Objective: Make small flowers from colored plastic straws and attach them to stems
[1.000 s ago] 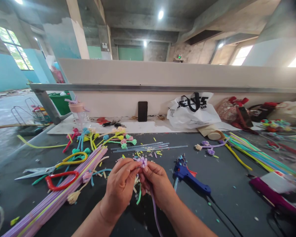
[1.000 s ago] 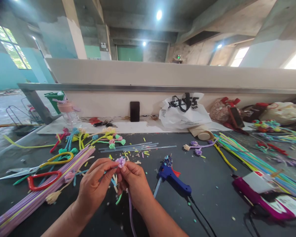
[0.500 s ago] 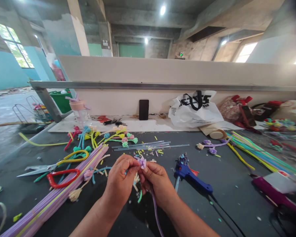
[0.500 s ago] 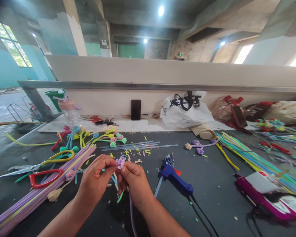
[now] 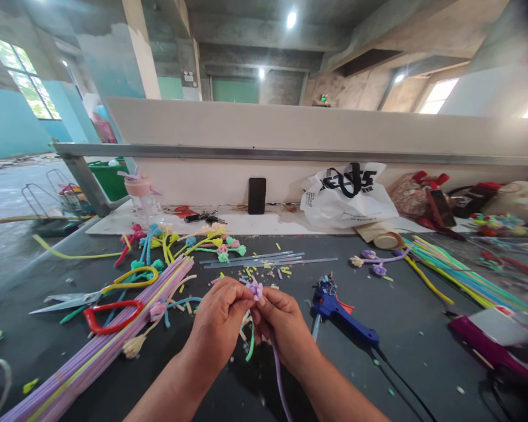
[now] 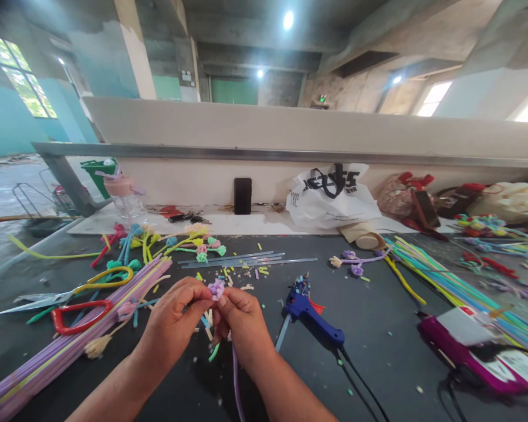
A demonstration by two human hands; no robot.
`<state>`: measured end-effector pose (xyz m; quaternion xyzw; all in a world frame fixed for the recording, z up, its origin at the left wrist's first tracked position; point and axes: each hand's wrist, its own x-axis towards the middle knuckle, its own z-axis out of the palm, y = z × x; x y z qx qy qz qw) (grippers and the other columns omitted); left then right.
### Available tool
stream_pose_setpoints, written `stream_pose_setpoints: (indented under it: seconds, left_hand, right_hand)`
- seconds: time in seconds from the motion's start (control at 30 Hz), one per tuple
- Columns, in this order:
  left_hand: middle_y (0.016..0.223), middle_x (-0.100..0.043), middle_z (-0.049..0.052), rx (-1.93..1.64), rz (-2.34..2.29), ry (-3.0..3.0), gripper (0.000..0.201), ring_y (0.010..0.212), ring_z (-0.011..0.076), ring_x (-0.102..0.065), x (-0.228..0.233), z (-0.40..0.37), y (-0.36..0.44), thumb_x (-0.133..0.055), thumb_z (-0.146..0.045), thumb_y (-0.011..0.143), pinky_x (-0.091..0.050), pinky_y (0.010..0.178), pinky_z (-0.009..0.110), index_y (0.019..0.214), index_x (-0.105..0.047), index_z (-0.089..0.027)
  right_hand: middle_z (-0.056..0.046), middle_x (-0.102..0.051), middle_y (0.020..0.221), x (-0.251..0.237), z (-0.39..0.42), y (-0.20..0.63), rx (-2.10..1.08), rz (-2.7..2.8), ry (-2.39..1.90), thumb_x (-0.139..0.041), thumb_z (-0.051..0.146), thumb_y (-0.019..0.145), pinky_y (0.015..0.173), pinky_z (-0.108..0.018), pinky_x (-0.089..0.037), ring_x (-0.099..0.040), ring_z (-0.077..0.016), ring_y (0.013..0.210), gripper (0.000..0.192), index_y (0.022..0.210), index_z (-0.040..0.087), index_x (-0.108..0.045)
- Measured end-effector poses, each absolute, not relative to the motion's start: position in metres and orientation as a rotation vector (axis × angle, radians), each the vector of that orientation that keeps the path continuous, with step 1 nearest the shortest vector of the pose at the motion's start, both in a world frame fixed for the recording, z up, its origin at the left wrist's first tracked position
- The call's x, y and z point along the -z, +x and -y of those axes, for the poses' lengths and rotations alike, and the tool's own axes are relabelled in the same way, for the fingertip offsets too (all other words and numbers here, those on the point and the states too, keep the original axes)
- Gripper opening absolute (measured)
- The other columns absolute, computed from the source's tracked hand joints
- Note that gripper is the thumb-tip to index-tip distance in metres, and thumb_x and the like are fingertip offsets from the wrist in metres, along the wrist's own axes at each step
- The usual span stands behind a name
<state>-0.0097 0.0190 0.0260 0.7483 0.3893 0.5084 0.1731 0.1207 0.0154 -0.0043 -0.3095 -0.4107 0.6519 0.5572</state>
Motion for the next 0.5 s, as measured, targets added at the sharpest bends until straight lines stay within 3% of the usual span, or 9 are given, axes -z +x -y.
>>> stream_pose_setpoints:
  seconds: [0.2, 0.5]
  left_hand:
    - [0.079, -0.059, 0.001, -1.687, -1.117, 1.962, 0.008, 0.075, 0.0133, -0.056, -0.0250, -0.0140, -0.0092, -0.053, -0.013, 0.079, -0.046, 0.065, 0.023, 0.080, -0.059, -0.019]
    - [0.078, -0.056, 0.001, -1.647, -1.054, 1.999, 0.008, 0.075, 0.0126, -0.054, -0.0262, -0.0129, -0.0093, -0.055, -0.011, 0.078, -0.044, 0.066, 0.022, 0.076, -0.057, -0.019]
  right_hand:
    - [0.006, -0.049, 0.046, -0.0037, -0.0142, 0.1223, -1.652, 0.898, -0.603, -0.064, 0.034, 0.074, 0.031, -0.016, -0.042, -0.032, -0.0015, 0.030, 0.022, 0.067, 0.013, -0.060]
    - [0.005, -0.050, 0.048, -0.0018, -0.0121, 0.1224, -1.753, 0.878, -0.461, -0.060, 0.030, 0.078, 0.030, -0.016, -0.044, -0.030, -0.0012, 0.031, 0.019, 0.070, 0.012, -0.060]
